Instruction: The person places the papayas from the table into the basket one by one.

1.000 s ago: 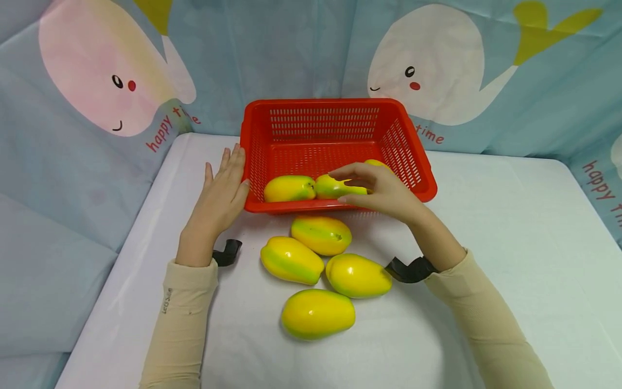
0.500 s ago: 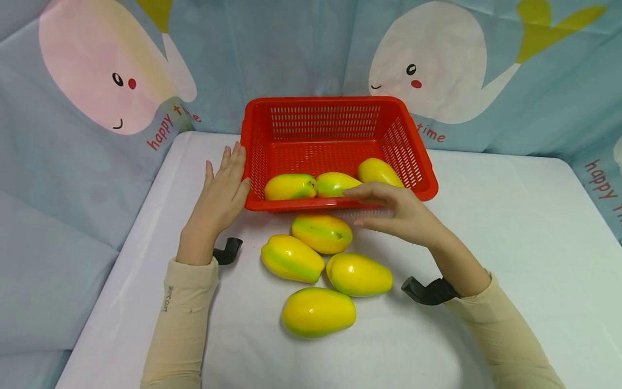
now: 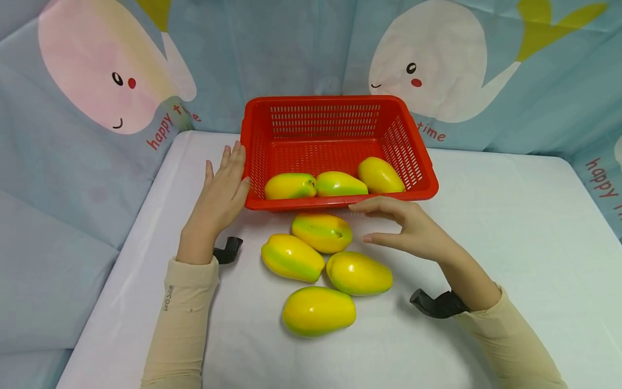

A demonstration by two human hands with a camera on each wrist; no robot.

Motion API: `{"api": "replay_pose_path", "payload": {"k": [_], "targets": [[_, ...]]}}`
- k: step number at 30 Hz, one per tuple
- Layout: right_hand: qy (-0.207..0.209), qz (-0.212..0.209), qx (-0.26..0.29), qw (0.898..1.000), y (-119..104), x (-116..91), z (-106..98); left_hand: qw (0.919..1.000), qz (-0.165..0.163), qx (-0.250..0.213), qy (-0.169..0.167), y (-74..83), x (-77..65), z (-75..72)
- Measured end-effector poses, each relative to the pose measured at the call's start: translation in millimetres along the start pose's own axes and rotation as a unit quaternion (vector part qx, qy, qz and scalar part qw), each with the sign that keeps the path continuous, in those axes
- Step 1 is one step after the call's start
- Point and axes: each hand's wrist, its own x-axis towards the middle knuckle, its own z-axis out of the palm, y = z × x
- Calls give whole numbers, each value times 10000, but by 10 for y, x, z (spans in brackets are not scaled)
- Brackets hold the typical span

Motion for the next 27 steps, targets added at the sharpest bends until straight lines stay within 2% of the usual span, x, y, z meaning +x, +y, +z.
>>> {"api": "replay_pose_path", "payload": {"k": [6, 16, 27], "targets": [[-73, -42, -39, 10000, 41, -82, 21, 10000, 25, -14, -16, -1, 1, -2], [-151, 313, -85, 9994, 74, -232, 85, 10000, 46, 35, -4, -10, -1, 11], [-337, -100, -2, 9994, 15, -341, 260, 10000, 13, 20, 25, -16, 5, 13]]}}
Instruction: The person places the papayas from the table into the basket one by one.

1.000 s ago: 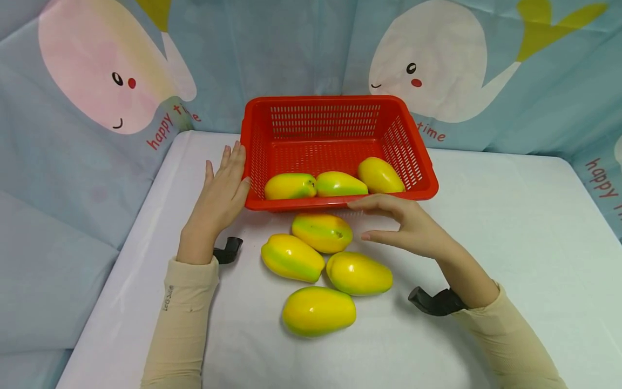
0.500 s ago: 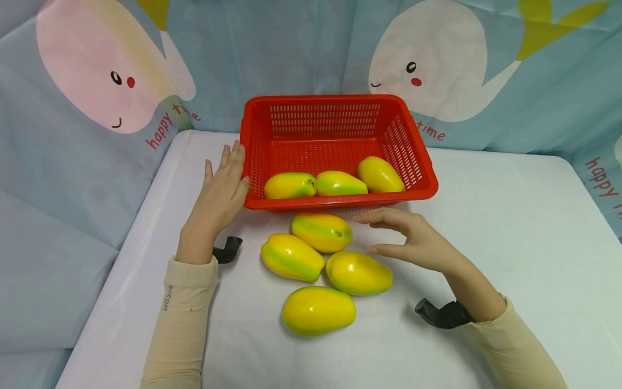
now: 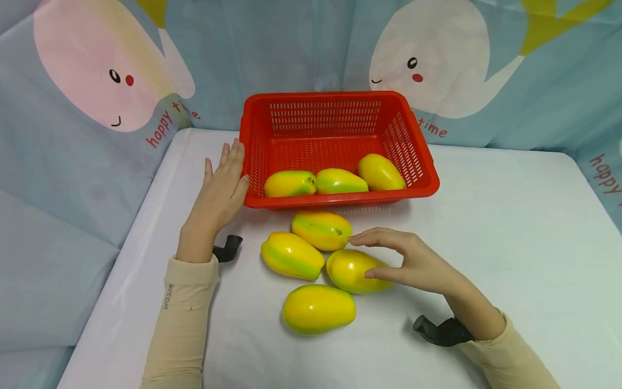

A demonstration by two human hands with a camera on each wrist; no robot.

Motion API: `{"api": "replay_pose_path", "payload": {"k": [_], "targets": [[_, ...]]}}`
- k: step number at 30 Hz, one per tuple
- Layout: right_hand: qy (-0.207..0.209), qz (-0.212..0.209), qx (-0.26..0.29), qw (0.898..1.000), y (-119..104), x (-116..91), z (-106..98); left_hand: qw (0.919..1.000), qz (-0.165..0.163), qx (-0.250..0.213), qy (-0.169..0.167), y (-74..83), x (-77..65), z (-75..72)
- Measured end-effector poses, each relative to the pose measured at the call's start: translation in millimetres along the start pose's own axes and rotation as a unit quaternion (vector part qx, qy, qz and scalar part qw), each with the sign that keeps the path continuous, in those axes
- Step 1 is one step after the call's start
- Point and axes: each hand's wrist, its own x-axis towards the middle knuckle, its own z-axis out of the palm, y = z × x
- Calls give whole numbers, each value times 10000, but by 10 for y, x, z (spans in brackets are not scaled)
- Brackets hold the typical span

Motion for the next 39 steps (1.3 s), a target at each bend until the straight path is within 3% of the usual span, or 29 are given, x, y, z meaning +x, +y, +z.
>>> {"api": "replay_pose_path", "payload": {"k": [13, 23, 32, 39], "targets": [[-711, -373, -6, 9968, -201, 38, 363, 10000, 35, -88, -9, -3, -1, -19], [-1069, -509, -912, 9888, -233, 63, 535, 10000, 20, -90, -10, -8, -8, -7], [-1237, -771, -1951, 9699, -241, 84, 673, 9999, 77, -106, 20, -16, -6, 5], [-1294, -822, -2265, 9619, -225, 86, 731, 9999, 67, -105, 23, -6, 3, 3]]}}
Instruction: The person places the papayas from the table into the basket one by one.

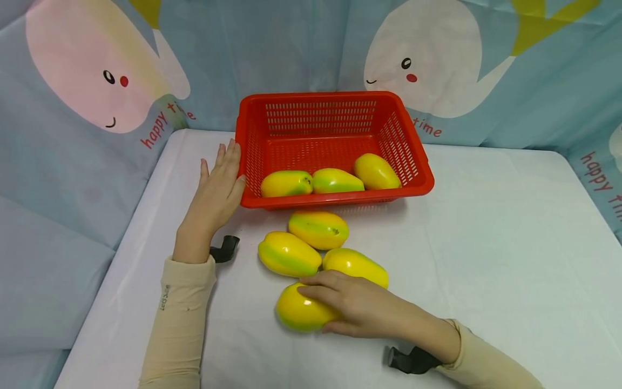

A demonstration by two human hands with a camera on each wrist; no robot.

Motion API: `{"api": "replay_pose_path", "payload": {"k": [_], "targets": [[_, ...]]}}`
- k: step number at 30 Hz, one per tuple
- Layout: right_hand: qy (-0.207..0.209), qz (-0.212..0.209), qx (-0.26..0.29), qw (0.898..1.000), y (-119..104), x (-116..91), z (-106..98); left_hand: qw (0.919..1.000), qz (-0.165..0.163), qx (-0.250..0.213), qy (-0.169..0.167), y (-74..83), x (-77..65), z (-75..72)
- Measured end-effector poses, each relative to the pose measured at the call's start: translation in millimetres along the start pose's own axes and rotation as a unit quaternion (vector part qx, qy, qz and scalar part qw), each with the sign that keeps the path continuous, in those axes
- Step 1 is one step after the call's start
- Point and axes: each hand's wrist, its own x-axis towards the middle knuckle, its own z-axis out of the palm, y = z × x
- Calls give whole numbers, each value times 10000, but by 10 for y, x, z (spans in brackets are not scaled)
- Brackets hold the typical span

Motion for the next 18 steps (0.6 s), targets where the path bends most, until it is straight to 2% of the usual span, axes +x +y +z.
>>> {"api": "replay_pose_path", "payload": {"k": [9, 18], "targets": [[21, -108, -206, 9997, 25, 17, 54, 10000, -25, 23, 3, -6, -3, 3], [66, -172, -109, 9998, 41, 7, 35, 10000, 13, 18, 20, -3, 5, 3]]}}
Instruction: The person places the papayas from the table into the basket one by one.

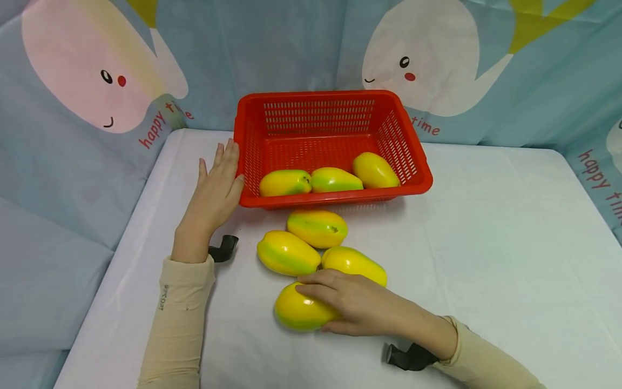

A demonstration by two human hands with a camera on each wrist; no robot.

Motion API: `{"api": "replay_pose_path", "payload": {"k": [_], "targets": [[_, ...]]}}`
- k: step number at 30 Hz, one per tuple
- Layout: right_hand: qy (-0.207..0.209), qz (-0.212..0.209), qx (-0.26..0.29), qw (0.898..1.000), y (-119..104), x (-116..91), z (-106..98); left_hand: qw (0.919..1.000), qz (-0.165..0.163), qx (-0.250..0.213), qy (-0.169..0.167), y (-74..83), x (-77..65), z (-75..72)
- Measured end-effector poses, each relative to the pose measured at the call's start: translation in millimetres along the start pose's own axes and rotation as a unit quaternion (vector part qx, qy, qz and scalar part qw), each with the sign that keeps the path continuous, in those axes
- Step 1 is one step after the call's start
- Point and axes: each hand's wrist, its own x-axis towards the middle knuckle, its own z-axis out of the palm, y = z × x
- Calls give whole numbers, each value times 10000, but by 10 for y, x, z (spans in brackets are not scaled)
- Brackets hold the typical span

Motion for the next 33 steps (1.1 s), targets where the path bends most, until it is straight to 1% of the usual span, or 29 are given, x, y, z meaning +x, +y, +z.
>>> {"api": "replay_pose_path", "payload": {"k": [7, 14, 19, 24, 29, 33], "targets": [[-84, 202, 434, 9988, -11, -13, -65, 10000, -16, 15, 30, -2, 11, 11], [-45, 259, 842, 9961, -38, -29, -129, 10000, -24, 43, -8, 1, 11, 0], [101, 360, 1110, 9931, -28, -39, -167, 10000, -18, 21, -20, 4, 7, -3], [359, 455, 1385, 9887, -7, -71, -229, 10000, -3, 15, -11, 4, 5, -3], [613, 417, 1413, 9872, 25, -94, -299, 10000, 11, 5, -4, 4, 4, -3], [741, 448, 1497, 9849, 50, -112, -352, 10000, 8, 14, -1, 6, 3, -5]]}}
